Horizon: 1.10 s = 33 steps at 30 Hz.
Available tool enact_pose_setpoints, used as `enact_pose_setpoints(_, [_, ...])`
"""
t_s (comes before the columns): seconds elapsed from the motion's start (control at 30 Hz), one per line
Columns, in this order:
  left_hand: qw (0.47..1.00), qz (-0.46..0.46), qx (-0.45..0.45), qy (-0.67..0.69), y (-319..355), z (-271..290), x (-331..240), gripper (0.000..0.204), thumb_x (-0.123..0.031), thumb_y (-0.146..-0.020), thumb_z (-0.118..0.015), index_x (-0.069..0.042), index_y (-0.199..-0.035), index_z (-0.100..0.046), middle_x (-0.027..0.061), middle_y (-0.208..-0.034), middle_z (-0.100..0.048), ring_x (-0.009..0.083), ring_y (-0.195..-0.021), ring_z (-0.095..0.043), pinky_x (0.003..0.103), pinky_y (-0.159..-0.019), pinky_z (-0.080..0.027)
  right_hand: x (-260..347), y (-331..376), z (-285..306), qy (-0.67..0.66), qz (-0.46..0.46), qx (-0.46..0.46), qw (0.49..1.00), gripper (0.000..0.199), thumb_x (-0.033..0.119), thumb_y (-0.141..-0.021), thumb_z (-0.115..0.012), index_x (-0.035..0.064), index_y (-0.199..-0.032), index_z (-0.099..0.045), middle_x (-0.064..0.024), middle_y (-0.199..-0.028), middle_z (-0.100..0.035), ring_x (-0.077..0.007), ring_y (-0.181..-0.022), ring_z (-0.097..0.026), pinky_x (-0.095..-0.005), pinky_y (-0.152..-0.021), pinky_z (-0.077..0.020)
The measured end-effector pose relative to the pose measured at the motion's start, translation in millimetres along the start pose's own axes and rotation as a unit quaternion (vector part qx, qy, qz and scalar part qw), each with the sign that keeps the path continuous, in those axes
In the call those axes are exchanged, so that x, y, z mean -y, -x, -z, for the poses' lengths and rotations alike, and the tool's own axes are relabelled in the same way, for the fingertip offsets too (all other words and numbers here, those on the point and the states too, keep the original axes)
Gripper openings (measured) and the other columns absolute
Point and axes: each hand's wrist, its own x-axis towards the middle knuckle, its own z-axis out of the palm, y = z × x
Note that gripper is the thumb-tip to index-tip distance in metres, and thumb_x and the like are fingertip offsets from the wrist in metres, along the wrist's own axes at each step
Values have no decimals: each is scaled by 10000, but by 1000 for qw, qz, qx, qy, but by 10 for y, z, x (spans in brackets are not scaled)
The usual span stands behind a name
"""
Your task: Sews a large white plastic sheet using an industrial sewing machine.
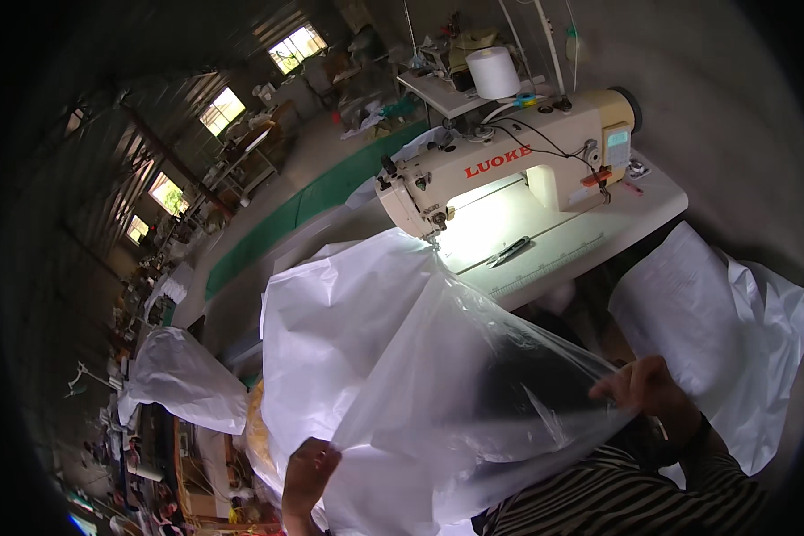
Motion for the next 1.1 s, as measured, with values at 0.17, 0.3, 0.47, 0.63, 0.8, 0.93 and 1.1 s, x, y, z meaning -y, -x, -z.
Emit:
enact_pose_setpoints(0.17, [913, -80, 0, 400, 291, 154, -388, 190, 86, -887, -587, -6, -1047, -629, 32, -953, -687, 118, -827, -636, 282, -762, -521, -106, -505, -518, 217, 10, 254, 942, 88, 44, -864, -715, 40, -949, -696, -76, -789, -675, -187, -671, -678, -287, -562, -525])
enact_pose_setpoints(0.3, [908, -149, 208, 331, 435, -241, -893, 270, 108, -923, -557, 25, -1176, -598, 36, -1044, -651, 110, -982, -607, 232, -878, -493, -468, -768, -1206, 373, 109, 345, 854, 184, 144, -896, -630, 131, -1079, -614, -22, -916, -566, -207, -689, -625, -333, -575, -507])
enact_pose_setpoints(0.47, [734, 22, 262, 626, 489, -557, -964, 281, -67, -961, -601, 25, -1225, -569, 46, -1039, -652, 137, -918, -621, 262, -819, -527, -1025, -665, -1614, 442, 237, 306, 809, 118, 188, -849, -644, 95, -794, -597, -34, -770, -542, -217, -700, -573, -357, -630, -473])
enact_pose_setpoints(0.63, [770, 43, 167, 615, 640, -743, -841, 252, -68, -963, -587, 20, -1200, -578, 33, -1034, -659, 147, -885, -626, 274, -781, -539, -1200, -447, -1587, 432, 311, 310, 788, 121, 177, -863, -618, 66, -817, -608, -31, -754, -530, -207, -696, -564, -345, -659, -474])
enact_pose_setpoints(0.8, [986, -83, -138, 32, 583, -487, -846, 123, -44, -974, -541, 2, -1043, -631, 157, -727, -628, 242, -647, -615, 340, -581, -486, -920, -564, -1427, 373, 329, 298, 815, 301, 143, -853, -638, 74, -1142, -588, -55, -1049, -598, -205, -910, -653, -342, -802, -547])
enact_pose_setpoints(0.93, [972, -125, -193, 55, 561, -285, -847, 126, -51, -976, -542, 12, -1053, -619, 233, -851, -625, 341, -798, -649, 410, -685, -496, -1422, -709, -1003, 418, 116, 182, 882, 373, 133, -907, -603, 36, -1263, -550, -132, -1220, -583, -256, -1065, -616, -361, -1012, -468])
enact_pose_setpoints(1.1, [942, -262, -46, 202, 602, -937, -807, 204, 23, -917, -538, -2, -1109, -602, 220, -941, -628, 339, -849, -637, 366, -764, -507, -2726, -287, -1258, 362, -43, 472, 803, 326, 113, -904, -593, -38, -1186, -525, -177, -1187, -632, -272, -1066, -585, -365, -1014, -435])
